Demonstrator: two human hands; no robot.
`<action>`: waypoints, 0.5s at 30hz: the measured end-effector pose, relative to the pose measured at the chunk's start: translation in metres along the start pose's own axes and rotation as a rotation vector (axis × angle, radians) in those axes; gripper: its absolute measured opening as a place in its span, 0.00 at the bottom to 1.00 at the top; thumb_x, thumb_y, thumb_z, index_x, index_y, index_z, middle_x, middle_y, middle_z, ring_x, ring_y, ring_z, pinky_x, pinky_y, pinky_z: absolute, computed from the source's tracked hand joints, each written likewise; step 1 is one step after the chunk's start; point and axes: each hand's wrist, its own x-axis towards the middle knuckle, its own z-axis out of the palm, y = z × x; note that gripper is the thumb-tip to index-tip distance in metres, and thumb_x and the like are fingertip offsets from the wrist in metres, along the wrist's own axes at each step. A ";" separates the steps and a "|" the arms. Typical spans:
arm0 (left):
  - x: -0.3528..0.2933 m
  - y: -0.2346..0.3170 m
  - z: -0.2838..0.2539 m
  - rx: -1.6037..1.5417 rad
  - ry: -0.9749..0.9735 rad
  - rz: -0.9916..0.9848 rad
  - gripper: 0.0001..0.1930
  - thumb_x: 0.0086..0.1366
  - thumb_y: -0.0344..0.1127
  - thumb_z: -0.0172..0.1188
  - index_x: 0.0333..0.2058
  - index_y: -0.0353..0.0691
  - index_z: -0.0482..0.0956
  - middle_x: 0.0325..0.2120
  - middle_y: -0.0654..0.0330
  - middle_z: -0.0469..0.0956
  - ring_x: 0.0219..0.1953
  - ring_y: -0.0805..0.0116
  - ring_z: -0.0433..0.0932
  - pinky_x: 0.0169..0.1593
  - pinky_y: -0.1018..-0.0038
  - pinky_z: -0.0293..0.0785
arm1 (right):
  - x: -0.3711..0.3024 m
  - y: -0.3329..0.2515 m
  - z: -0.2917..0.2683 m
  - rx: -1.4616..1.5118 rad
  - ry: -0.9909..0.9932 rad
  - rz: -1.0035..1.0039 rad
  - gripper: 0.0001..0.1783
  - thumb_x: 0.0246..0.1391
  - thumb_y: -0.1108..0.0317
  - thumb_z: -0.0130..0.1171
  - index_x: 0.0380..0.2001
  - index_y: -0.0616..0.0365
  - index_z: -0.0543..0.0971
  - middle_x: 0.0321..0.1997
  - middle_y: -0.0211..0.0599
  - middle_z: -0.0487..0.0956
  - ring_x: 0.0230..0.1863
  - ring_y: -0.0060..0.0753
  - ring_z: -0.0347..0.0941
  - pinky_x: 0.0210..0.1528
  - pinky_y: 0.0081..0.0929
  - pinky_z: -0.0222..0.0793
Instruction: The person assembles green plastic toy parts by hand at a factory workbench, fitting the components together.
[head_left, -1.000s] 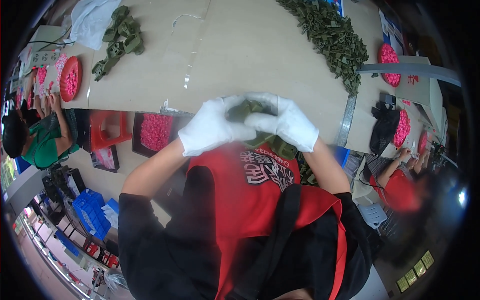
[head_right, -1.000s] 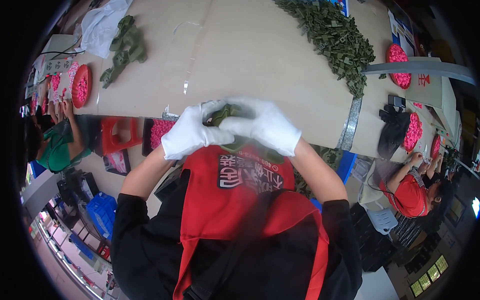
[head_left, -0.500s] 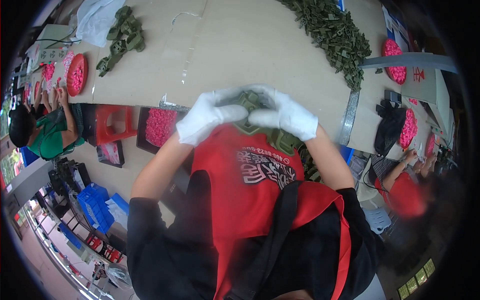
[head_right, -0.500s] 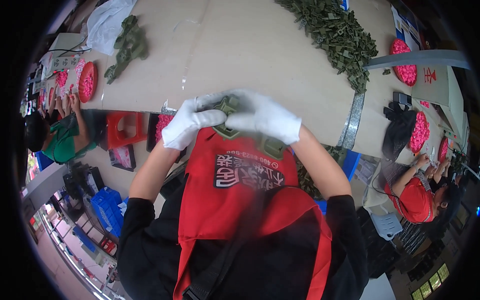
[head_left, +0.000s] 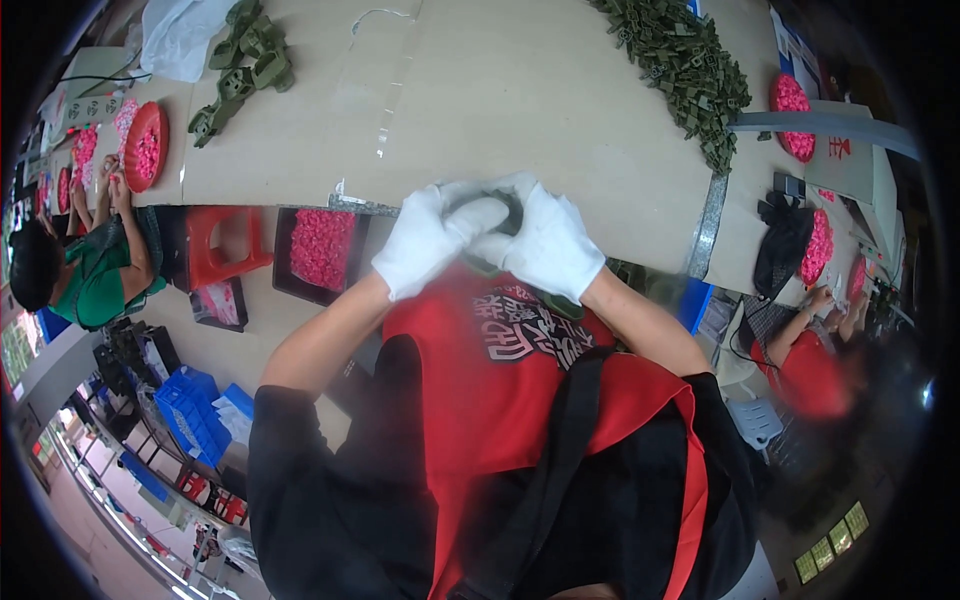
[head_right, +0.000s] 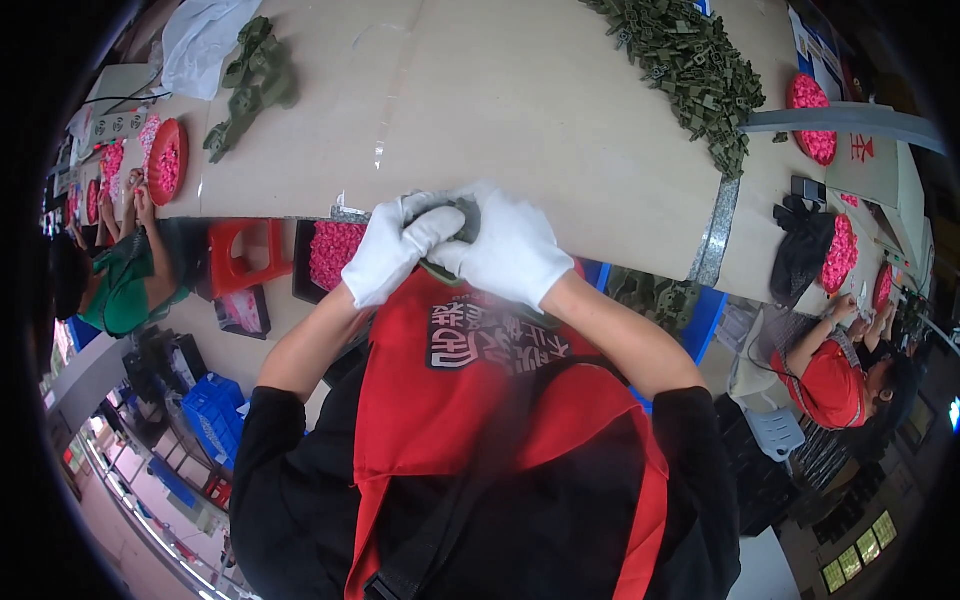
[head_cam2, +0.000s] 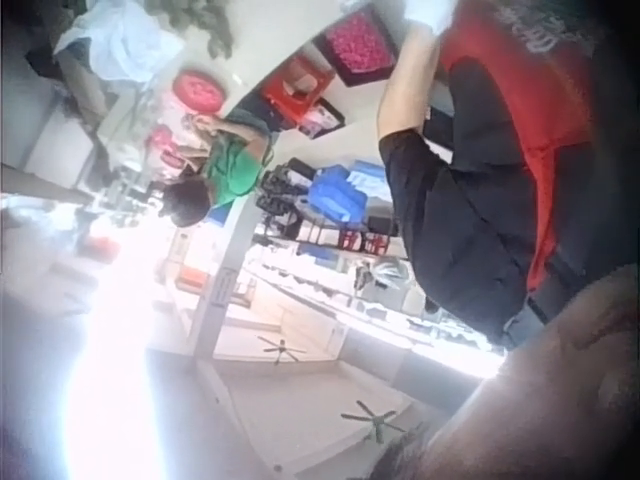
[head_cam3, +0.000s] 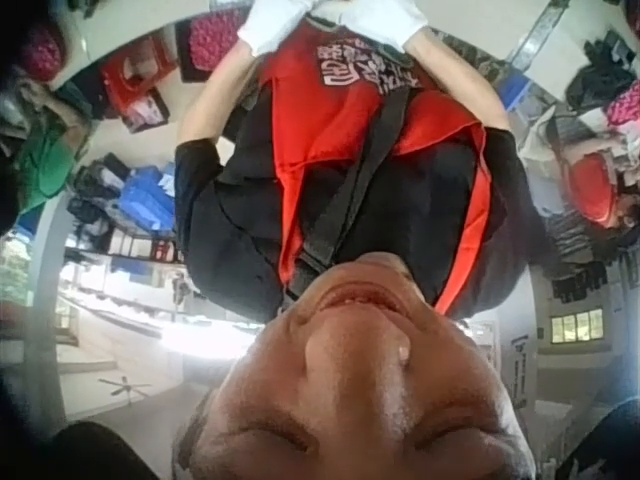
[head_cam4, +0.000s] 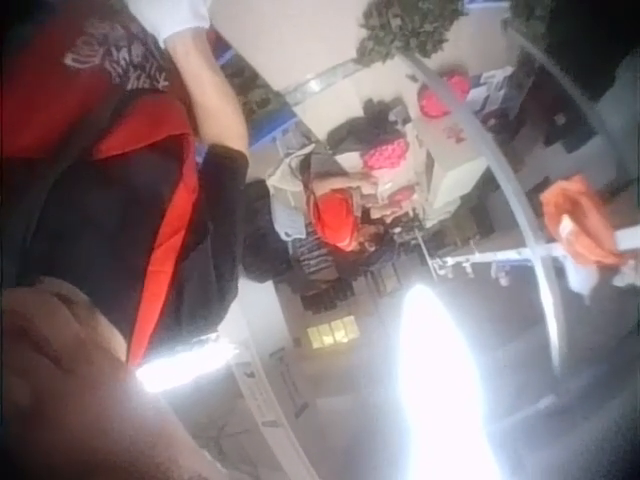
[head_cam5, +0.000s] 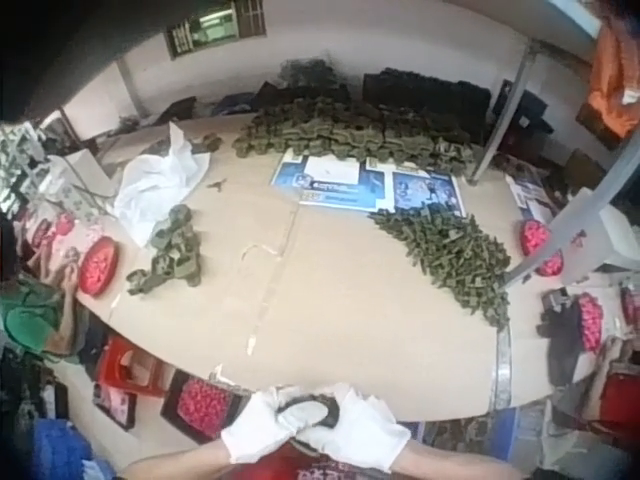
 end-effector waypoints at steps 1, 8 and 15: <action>0.007 -0.004 -0.003 -0.187 -0.003 -0.098 0.18 0.65 0.37 0.60 0.47 0.28 0.78 0.41 0.56 0.80 0.42 0.71 0.77 0.49 0.75 0.73 | 0.010 0.001 0.003 -0.053 0.013 0.032 0.35 0.40 0.58 0.71 0.50 0.64 0.72 0.44 0.48 0.80 0.46 0.42 0.79 0.50 0.32 0.74; 0.019 0.007 -0.025 -0.496 0.239 0.170 0.50 0.43 0.28 0.75 0.64 0.32 0.55 0.51 0.50 0.72 0.51 0.64 0.74 0.51 0.71 0.74 | 0.071 -0.005 -0.009 0.823 0.269 -0.062 0.33 0.49 0.68 0.67 0.58 0.63 0.69 0.52 0.41 0.76 0.49 0.31 0.74 0.51 0.28 0.71; 0.011 0.010 -0.055 -0.243 -0.017 0.141 0.34 0.49 0.41 0.72 0.52 0.31 0.70 0.48 0.50 0.78 0.50 0.61 0.78 0.55 0.69 0.72 | 0.069 -0.047 -0.029 0.481 0.003 -0.352 0.46 0.32 0.70 0.76 0.59 0.61 0.69 0.57 0.38 0.73 0.58 0.32 0.69 0.61 0.28 0.64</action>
